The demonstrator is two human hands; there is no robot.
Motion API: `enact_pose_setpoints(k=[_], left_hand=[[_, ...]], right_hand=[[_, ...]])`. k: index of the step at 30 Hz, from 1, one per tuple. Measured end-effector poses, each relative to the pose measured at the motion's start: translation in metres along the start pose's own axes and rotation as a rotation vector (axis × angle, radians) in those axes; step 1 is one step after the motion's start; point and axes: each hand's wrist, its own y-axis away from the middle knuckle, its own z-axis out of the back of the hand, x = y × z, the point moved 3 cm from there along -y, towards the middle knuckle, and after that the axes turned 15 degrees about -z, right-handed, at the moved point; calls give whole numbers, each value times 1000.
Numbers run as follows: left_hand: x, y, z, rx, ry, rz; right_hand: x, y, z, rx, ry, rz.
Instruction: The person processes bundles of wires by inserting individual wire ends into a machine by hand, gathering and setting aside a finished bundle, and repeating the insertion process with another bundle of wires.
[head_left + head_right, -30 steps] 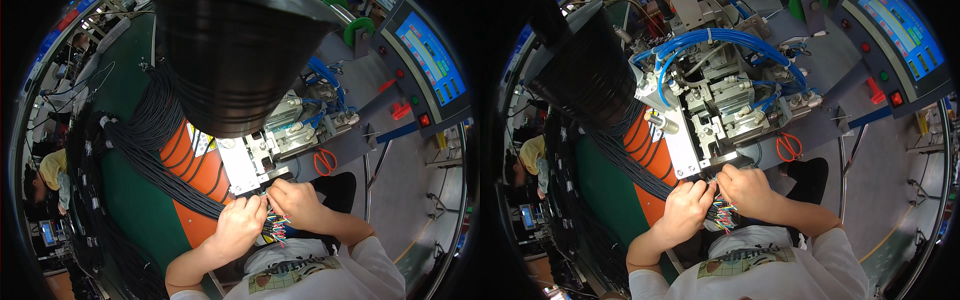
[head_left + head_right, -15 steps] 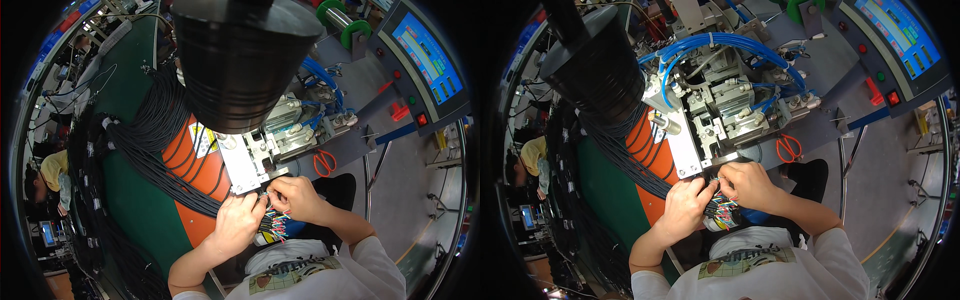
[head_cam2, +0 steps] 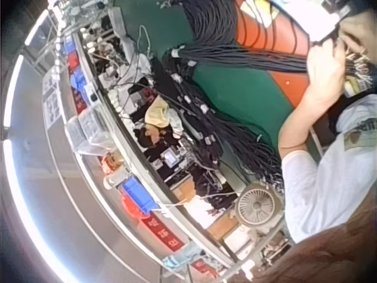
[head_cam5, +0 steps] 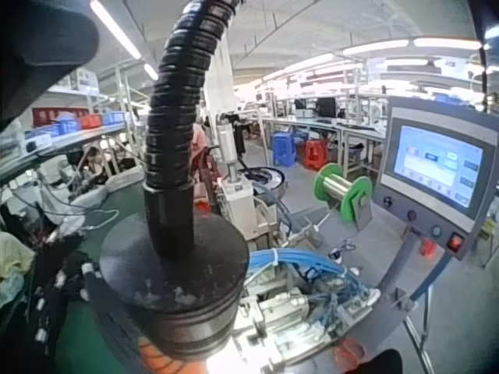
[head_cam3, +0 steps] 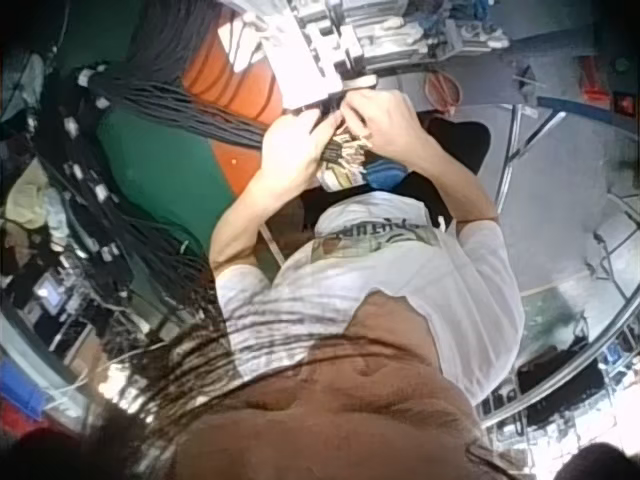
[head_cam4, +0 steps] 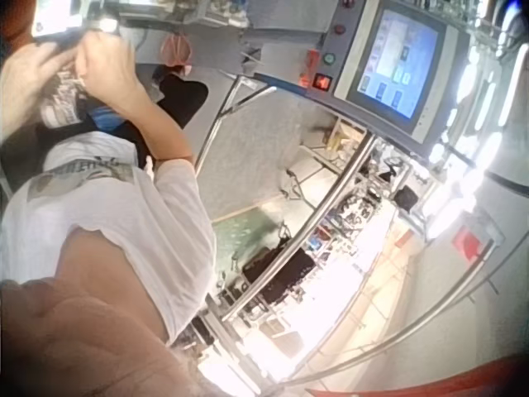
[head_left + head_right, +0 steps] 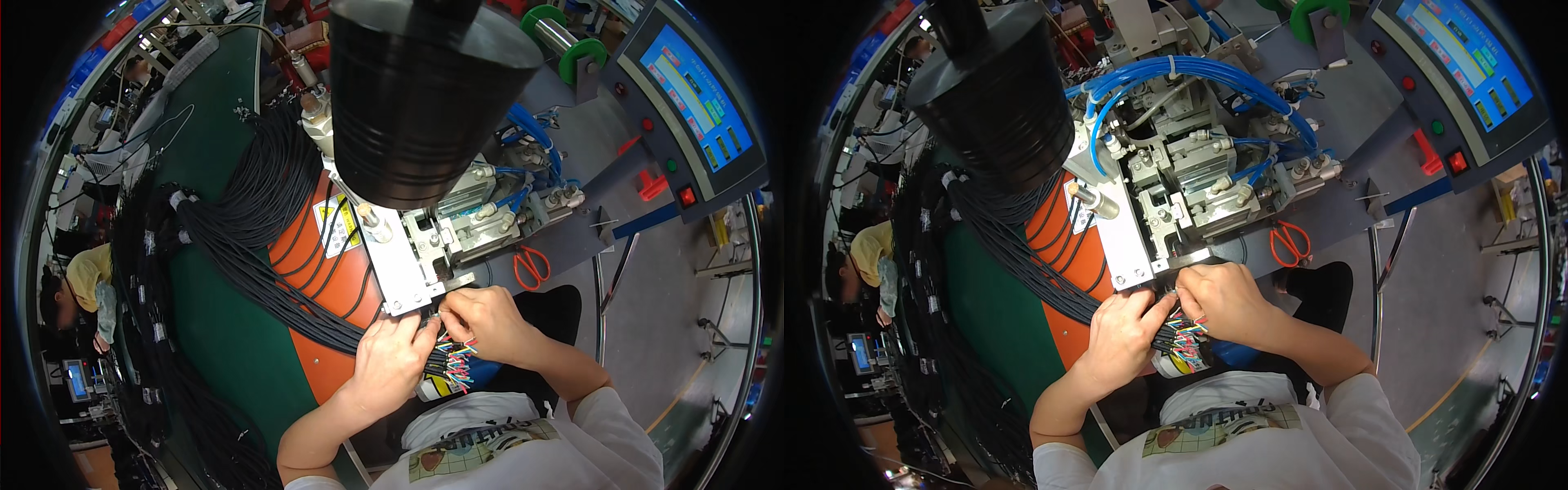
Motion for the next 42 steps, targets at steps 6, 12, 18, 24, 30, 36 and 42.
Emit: enact_pose_setpoints(k=[6, 12, 18, 24, 30, 36, 42], left_hand=[[11, 35, 4, -243, 24, 105], [13, 35, -1, -235, -54, 159], [14, 37, 13, -293, 330, -27], [15, 33, 2, -223, 270, 37], [11, 35, 3, -394, 295, -8], [5, 18, 1, -418, 240, -10], [7, 16, -4, -402, 238, 33]], right_hand=[[-13, 4, -6, 121, -325, -288], [10, 14, 7, 227, -522, -301], [6, 16, -7, 217, -645, -175], [15, 16, -11, 214, -743, 29], [13, 16, -8, 311, -795, -273], [2, 23, -18, 127, -896, -205], [10, 19, -7, -248, -462, 85]])
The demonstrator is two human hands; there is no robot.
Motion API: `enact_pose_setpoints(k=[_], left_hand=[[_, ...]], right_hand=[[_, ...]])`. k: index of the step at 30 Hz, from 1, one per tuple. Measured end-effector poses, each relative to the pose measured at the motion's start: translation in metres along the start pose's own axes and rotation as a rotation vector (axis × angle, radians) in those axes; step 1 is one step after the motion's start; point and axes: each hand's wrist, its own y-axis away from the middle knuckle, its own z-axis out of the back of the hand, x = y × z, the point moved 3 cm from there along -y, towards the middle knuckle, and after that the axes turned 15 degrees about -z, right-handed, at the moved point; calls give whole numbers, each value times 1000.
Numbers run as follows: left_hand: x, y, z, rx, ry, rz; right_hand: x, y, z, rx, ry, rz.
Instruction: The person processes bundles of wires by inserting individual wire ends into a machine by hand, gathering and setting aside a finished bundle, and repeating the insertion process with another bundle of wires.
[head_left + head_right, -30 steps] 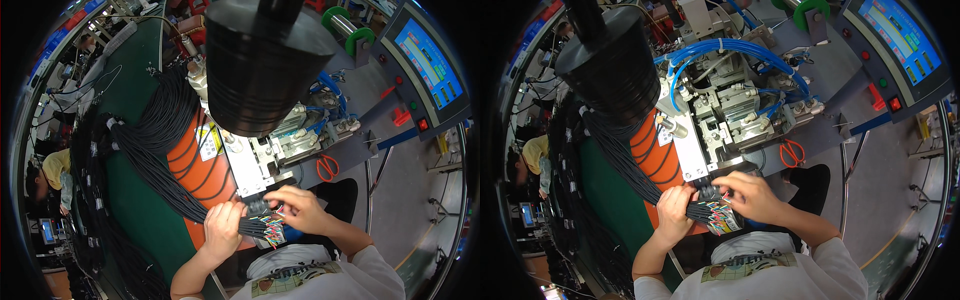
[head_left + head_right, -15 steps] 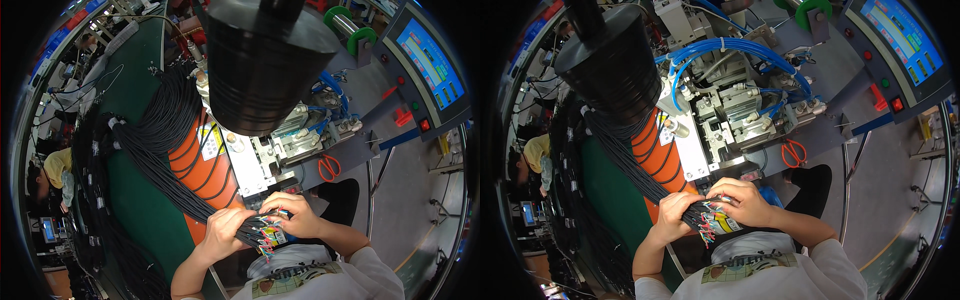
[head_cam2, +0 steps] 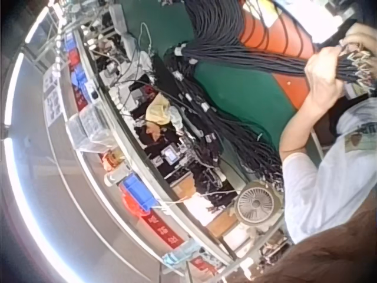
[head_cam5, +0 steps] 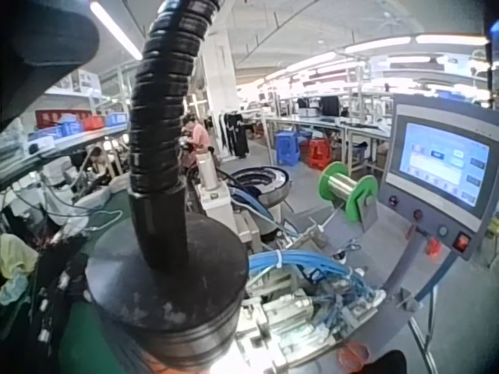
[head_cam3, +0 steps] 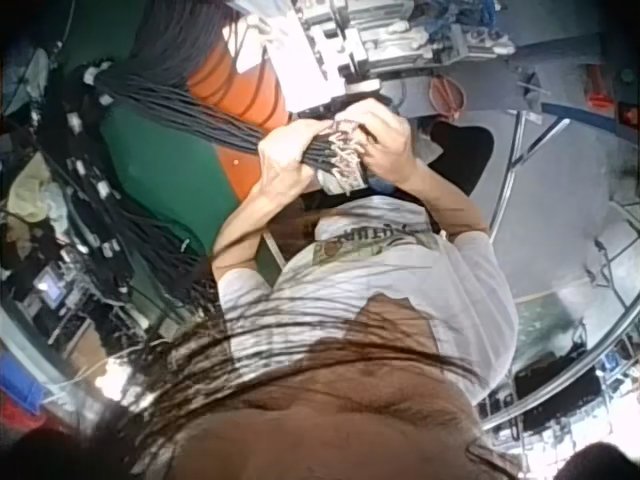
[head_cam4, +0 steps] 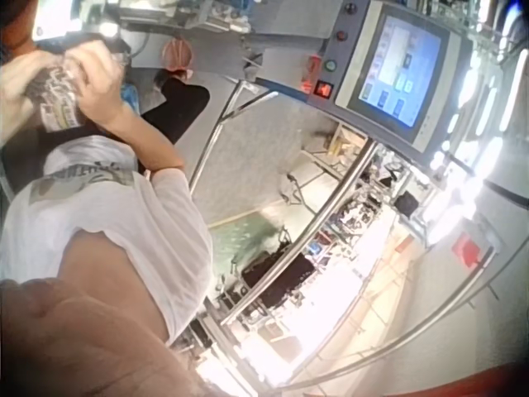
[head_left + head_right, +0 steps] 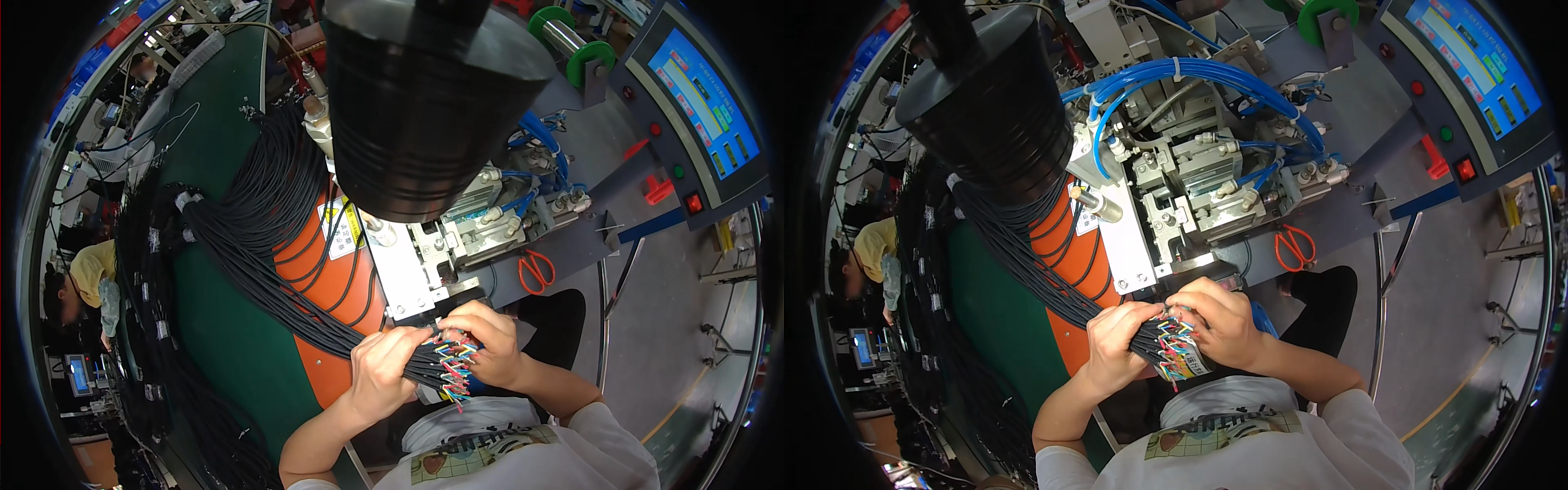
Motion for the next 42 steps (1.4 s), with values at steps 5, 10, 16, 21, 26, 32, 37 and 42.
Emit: enact_pose_setpoints(k=[5, 10, 16, 21, 26, 32, 37, 42], left_hand=[[-3, -3, -4, 6, -73, -75], [-9, -2, -8, 66, -227, -235], [-6, -6, -2, 16, -89, -54], [-3, -3, -7, 9, -135, -107], [-4, -5, -7, 49, -146, -128], [-2, -7, -5, 79, -61, -131], [1, -7, -2, 150, 35, -165], [1, -5, -4, 220, 16, -178]], right_hand=[[-24, 8, -7, 300, -833, -841], [-26, 9, -12, 404, -1023, -999], [13, 7, -6, 76, 25, -47], [0, 10, -1, 160, -120, -281], [-17, 3, 4, 374, -751, -714], [-21, -3, 8, 477, -726, -714], [-25, -4, 12, 542, -665, -680], [-21, -7, 18, 490, -252, -478]])
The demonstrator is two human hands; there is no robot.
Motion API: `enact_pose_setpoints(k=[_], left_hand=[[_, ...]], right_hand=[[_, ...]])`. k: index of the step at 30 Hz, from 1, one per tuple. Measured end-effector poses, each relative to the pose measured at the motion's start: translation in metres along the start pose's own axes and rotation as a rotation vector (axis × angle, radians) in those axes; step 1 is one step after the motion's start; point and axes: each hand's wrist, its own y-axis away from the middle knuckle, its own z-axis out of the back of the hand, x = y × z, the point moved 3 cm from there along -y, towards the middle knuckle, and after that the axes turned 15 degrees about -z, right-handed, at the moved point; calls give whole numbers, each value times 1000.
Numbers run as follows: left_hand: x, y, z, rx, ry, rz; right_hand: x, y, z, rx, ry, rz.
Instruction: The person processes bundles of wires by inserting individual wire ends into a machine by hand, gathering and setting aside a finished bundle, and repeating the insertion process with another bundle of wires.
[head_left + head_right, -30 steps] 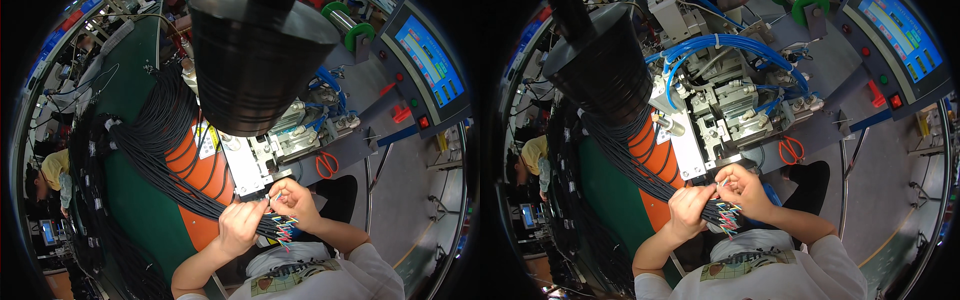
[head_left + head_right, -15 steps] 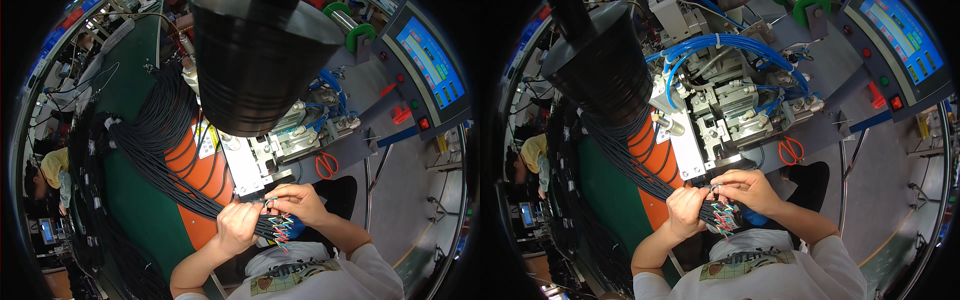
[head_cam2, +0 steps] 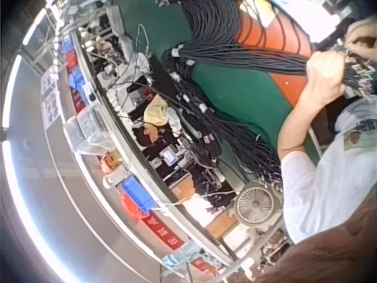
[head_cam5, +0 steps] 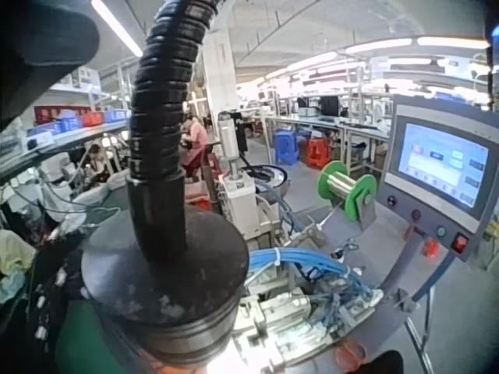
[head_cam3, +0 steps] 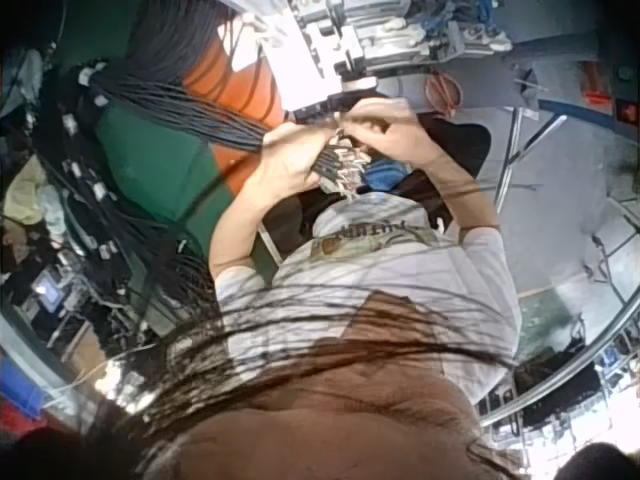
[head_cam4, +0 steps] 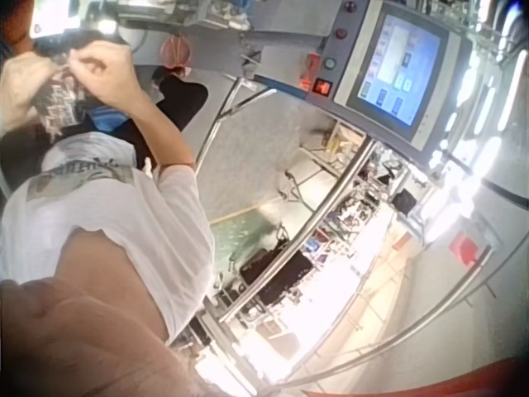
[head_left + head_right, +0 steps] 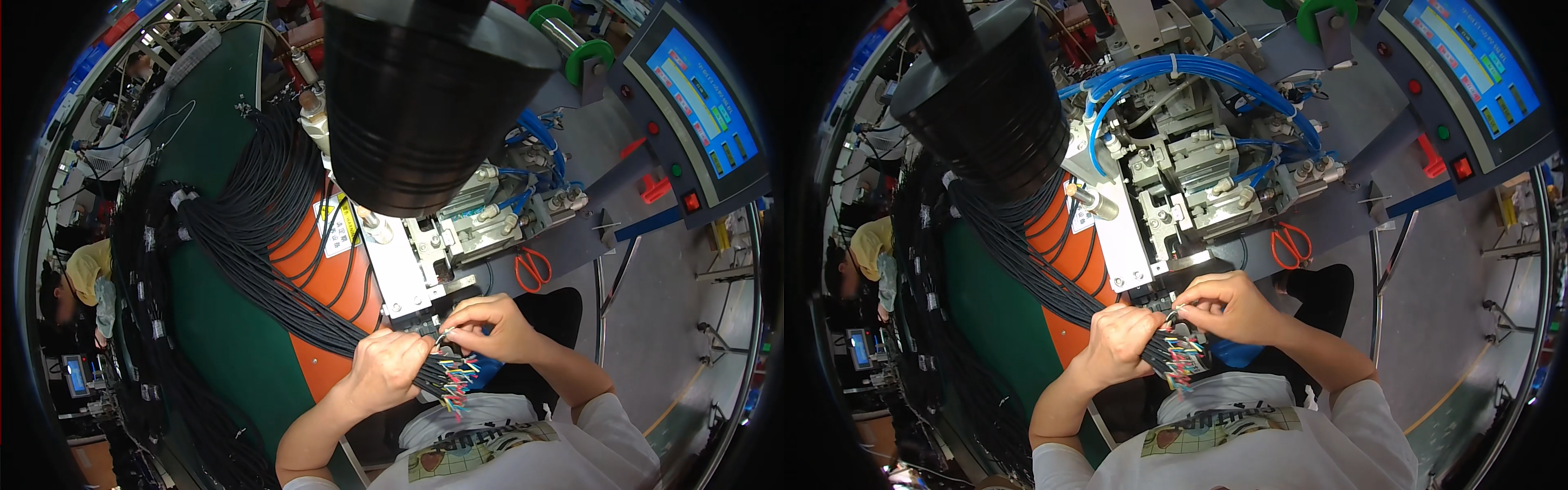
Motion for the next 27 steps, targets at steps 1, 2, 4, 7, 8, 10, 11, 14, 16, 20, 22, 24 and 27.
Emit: enact_pose_setpoints(k=[1, 2, 4, 7, 8, 10, 11, 14, 16, 20, 22, 24, 27], left_hand=[[-1, 1, -2, 46, -56, -3], [-3, 1, -5, 47, -55, -4], [-7, 3, -8, -25, -218, 38], [-13, -1, -3, 21, -266, 106], [-13, -3, -3, 34, -276, 134], [-13, -1, -2, 46, -250, 149], [-13, 1, -2, 58, -223, 164], [-11, 1, -4, 74, -192, 170], [-11, -2, -3, 82, -173, 183], [-10, -2, -1, 120, -120, 136], [-11, -3, -1, 128, -129, 115], [-12, -6, 1, 137, -139, 96], [-15, -12, 4, 217, -210, 77]], right_hand=[[11, 1, -4, -150, 173, 117], [10, 1, -9, -261, 313, 242], [16, 3, -17, -438, 579, 369], [17, 2, -19, -443, 760, 304], [18, 2, -19, -444, 759, 304], [20, 1, -18, -395, 774, 264], [20, 0, -17, -395, 773, 263], [16, -2, -14, -344, 718, 223], [15, -2, -13, -335, 690, 219], [14, 0, -15, -352, 712, 228], [14, 1, -16, -382, 744, 271], [16, 0, -17, -384, 783, 278], [22, 1, -18, -350, 865, 262]])
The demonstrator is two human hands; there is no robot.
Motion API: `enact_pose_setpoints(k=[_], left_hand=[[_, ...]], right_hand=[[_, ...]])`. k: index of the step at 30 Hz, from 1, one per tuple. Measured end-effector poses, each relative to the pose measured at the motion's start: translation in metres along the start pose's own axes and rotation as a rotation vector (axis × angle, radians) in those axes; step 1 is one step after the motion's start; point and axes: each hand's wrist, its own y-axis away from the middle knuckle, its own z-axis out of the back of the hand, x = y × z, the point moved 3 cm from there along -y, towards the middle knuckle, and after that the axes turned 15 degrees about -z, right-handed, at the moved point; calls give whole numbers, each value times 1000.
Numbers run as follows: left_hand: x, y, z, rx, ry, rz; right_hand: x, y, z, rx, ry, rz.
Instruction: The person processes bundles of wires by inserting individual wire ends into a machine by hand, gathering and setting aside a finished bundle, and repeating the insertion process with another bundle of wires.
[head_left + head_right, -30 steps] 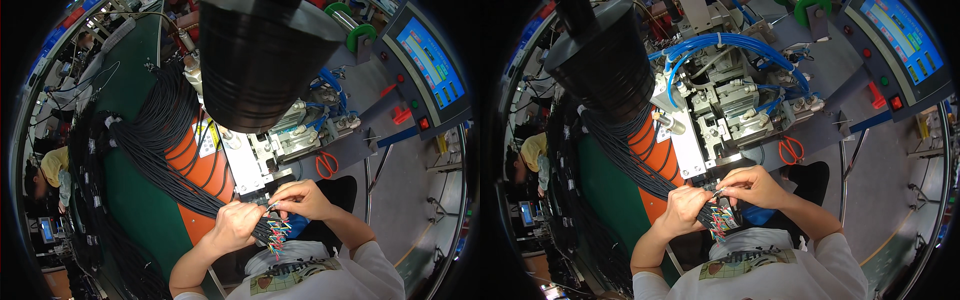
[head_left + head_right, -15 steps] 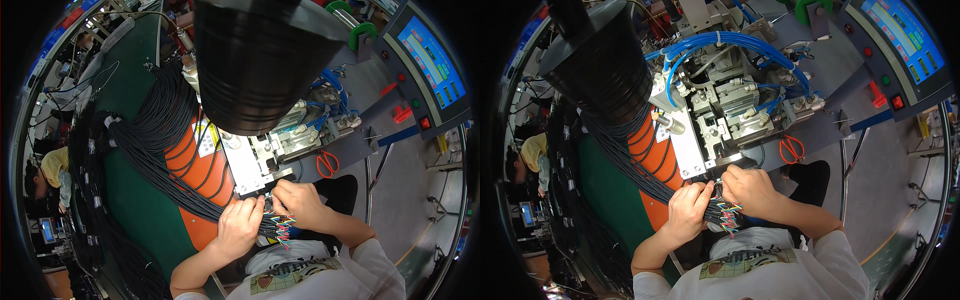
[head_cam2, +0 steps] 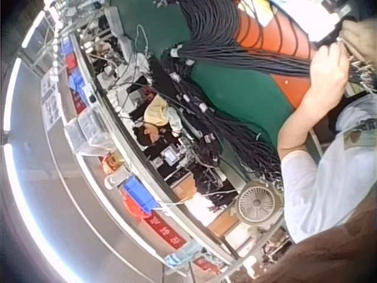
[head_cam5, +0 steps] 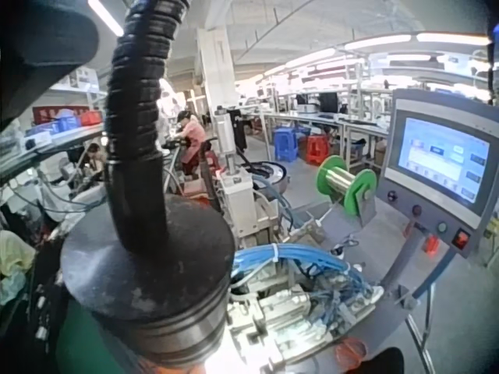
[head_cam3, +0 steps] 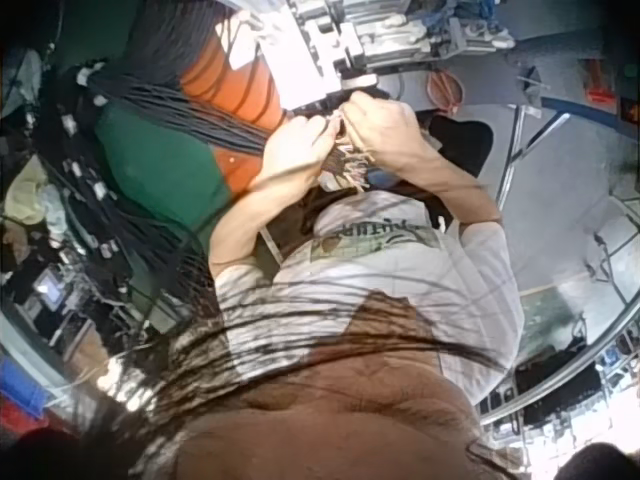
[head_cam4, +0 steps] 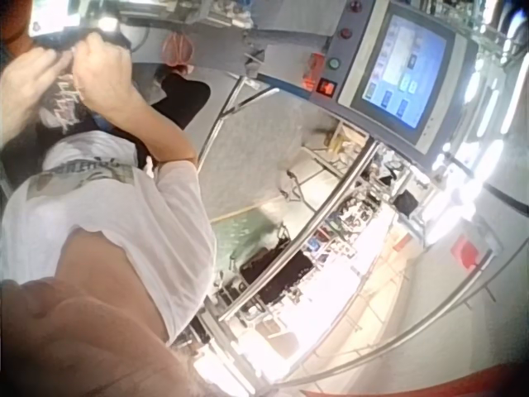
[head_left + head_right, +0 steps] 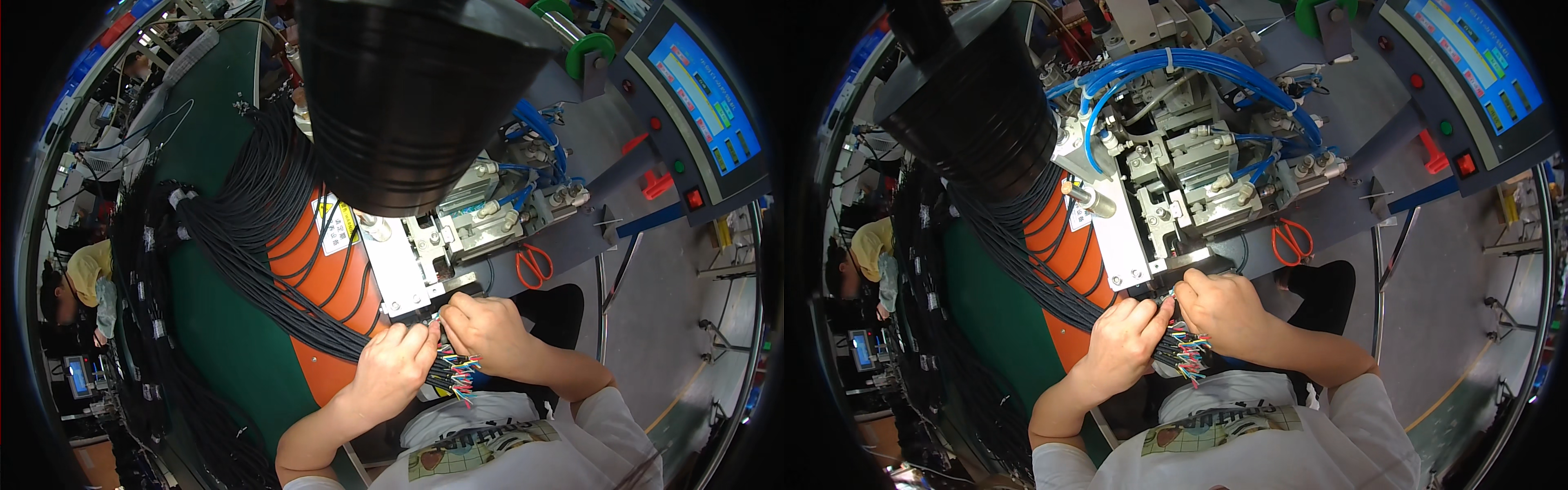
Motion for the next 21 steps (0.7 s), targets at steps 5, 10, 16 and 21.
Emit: enact_pose_setpoints(k=[5, 10, 16, 21], left_hand=[[5, -9, 0, 84, -32, -20], [5, -6, -1, 57, -33, 9], [10, 22, -1, -142, 48, 160], [11, 39, -1, -186, -12, 239]], right_hand=[[-11, -6, -1, 177, 41, -42], [-11, 0, -4, -77, -217, -41], [-31, -2, -21, 32, -401, -245], [-28, 5, -13, 8, -466, -371]])
